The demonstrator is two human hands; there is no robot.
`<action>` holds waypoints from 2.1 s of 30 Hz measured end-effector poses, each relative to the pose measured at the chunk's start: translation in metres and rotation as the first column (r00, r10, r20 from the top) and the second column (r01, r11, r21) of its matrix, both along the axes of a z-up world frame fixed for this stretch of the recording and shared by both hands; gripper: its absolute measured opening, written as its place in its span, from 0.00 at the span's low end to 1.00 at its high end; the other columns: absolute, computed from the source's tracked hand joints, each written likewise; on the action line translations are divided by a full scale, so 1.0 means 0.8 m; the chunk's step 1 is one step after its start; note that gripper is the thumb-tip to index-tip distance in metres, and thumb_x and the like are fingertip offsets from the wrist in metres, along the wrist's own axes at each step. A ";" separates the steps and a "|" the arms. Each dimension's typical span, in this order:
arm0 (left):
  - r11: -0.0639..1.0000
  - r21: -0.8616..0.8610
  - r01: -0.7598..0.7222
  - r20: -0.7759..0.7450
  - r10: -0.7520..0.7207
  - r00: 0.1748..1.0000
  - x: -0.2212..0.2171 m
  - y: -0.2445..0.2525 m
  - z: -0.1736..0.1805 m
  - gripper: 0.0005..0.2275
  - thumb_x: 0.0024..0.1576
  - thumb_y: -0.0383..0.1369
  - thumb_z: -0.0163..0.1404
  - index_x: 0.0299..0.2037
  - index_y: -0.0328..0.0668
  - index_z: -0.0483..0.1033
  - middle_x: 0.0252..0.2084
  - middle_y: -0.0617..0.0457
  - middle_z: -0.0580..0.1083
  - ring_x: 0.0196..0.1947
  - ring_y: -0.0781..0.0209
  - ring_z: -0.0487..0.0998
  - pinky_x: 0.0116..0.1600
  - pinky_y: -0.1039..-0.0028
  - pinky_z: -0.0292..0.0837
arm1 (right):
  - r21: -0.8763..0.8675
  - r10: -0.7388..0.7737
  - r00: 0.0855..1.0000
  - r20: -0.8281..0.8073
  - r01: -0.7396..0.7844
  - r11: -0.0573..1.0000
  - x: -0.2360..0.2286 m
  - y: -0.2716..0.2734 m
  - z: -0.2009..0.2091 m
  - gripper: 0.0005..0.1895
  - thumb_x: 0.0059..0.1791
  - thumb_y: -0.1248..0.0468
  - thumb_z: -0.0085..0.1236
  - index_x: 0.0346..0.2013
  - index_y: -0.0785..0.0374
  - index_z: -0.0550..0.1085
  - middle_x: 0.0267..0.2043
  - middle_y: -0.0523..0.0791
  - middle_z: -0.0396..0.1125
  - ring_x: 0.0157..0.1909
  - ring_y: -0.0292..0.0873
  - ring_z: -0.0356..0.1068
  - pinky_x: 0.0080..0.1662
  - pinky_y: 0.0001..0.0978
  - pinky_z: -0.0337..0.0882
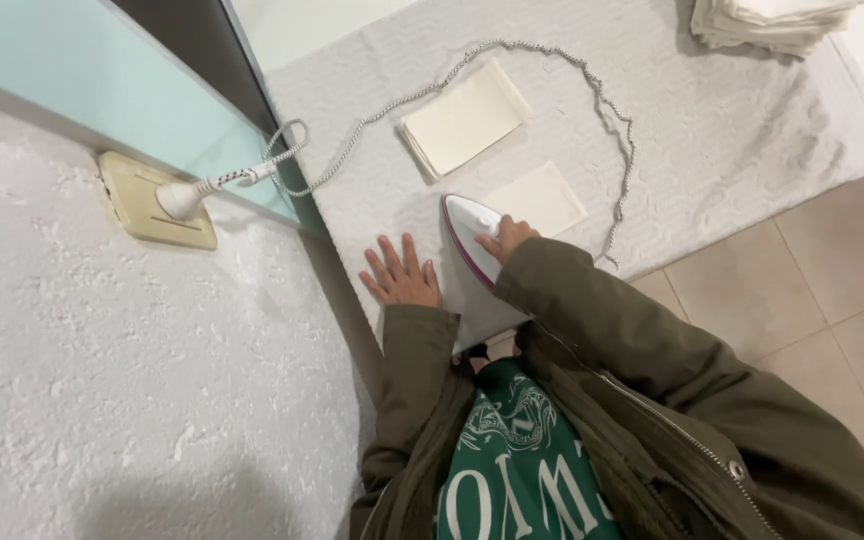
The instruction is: Ironing small rectangular pieces of white cloth on a workshop table.
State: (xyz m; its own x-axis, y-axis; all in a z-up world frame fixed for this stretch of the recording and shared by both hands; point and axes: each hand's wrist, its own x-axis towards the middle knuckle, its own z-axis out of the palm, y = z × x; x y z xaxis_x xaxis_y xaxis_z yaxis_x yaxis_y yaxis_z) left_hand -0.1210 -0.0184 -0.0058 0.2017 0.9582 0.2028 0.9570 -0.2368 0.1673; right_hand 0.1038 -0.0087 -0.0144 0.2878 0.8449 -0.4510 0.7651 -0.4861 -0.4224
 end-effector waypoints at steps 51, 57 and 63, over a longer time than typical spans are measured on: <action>0.936 -0.268 0.228 0.032 -0.228 0.973 0.106 -0.007 -0.013 0.31 0.65 0.40 0.41 0.77 0.43 0.45 0.80 0.54 0.40 0.79 0.45 0.37 0.72 0.30 0.26 | 0.041 -0.133 0.989 0.069 0.131 0.991 0.062 0.001 0.060 0.33 0.52 0.39 0.53 0.46 0.71 0.71 0.40 0.63 0.72 0.40 0.65 0.76 0.39 0.55 0.77; 0.950 -0.214 0.227 -0.035 -0.239 0.970 0.103 -0.003 0.002 0.29 0.65 0.41 0.38 0.77 0.44 0.46 0.80 0.54 0.42 0.79 0.46 0.37 0.73 0.33 0.26 | -0.115 -0.149 0.989 0.007 0.149 0.982 0.093 -0.017 0.062 0.32 0.54 0.41 0.49 0.51 0.70 0.68 0.41 0.61 0.73 0.38 0.59 0.78 0.38 0.50 0.80; 0.955 -0.166 0.246 0.017 -0.247 0.969 0.105 -0.004 0.004 0.28 0.68 0.40 0.37 0.78 0.42 0.47 0.81 0.52 0.42 0.80 0.45 0.37 0.74 0.32 0.26 | -0.202 -0.177 0.984 -0.019 0.170 0.965 0.087 0.003 0.141 0.31 0.56 0.43 0.45 0.54 0.72 0.66 0.43 0.60 0.71 0.38 0.55 0.78 0.37 0.46 0.82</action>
